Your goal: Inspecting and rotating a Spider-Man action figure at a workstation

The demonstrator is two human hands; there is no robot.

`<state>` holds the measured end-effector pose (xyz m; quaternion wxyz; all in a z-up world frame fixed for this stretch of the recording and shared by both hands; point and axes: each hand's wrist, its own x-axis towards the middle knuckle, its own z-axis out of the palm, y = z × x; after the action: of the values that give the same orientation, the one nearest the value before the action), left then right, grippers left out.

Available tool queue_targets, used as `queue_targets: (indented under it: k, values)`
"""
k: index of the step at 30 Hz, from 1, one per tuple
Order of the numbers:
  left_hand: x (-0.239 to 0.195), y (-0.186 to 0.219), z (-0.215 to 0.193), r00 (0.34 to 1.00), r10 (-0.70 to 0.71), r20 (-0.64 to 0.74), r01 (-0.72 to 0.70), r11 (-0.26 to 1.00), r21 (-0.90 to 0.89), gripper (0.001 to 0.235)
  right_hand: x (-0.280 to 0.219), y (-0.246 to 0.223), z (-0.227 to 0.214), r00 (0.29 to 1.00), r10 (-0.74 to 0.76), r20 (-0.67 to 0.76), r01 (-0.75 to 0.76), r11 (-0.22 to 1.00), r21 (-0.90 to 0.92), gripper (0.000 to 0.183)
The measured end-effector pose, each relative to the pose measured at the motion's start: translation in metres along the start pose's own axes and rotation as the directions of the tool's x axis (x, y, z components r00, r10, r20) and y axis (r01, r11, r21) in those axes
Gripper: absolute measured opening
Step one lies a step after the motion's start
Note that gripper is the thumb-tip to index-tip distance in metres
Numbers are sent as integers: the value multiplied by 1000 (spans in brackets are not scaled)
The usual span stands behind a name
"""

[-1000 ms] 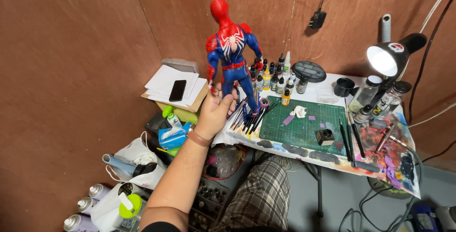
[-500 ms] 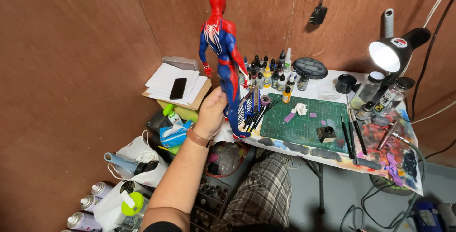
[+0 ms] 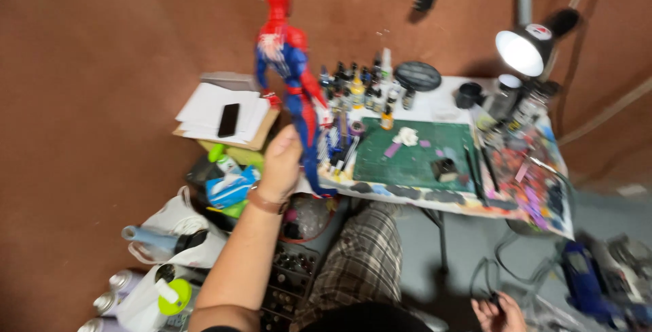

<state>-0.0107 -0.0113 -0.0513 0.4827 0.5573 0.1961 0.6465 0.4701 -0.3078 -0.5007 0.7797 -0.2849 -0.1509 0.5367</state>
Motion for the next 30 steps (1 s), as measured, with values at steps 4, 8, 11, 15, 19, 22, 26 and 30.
queue_targets:
  k: [4, 8, 11, 15, 19, 22, 26, 30]
  values:
    - [-26, -3, 3, 998, -29, -60, 33, 997, 69, 14, -14, -28, 108, 957, -72, -282, 53, 996, -73, 13]
    - [-61, -11, 8, 984, -76, -160, 95, 989, 111, 8, -18, -42, 140, 969, -129, -211, 119, 991, -58, 16]
    - [-80, -21, 1, 990, -68, -122, 84, 988, 127, 21, -8, -71, 199, 956, -247, -156, 193, 935, -296, 26]
    - [-97, -21, 2, 1000, -11, 6, 10, 992, 124, 25, 33, -119, 286, 860, -502, 88, 352, 461, -815, 34]
    - [-115, -48, -19, 998, 16, 61, -29, 974, 226, 25, 99, -144, 356, 780, -464, 421, 525, 117, -843, 37]
    - [-127, -41, -14, 998, -57, -30, 62, 966, 252, 16, 122, -154, 415, 759, -381, 528, 553, -50, -832, 36]
    - [-127, -11, -13, 994, -77, -74, 98, 937, 335, 14, 139, -154, 433, 716, -307, 627, 623, -123, -772, 33]
    - [-132, -17, -23, 987, -111, -114, 152, 868, 473, 12, 154, -156, 429, 743, -169, 648, 593, -281, -754, 35]
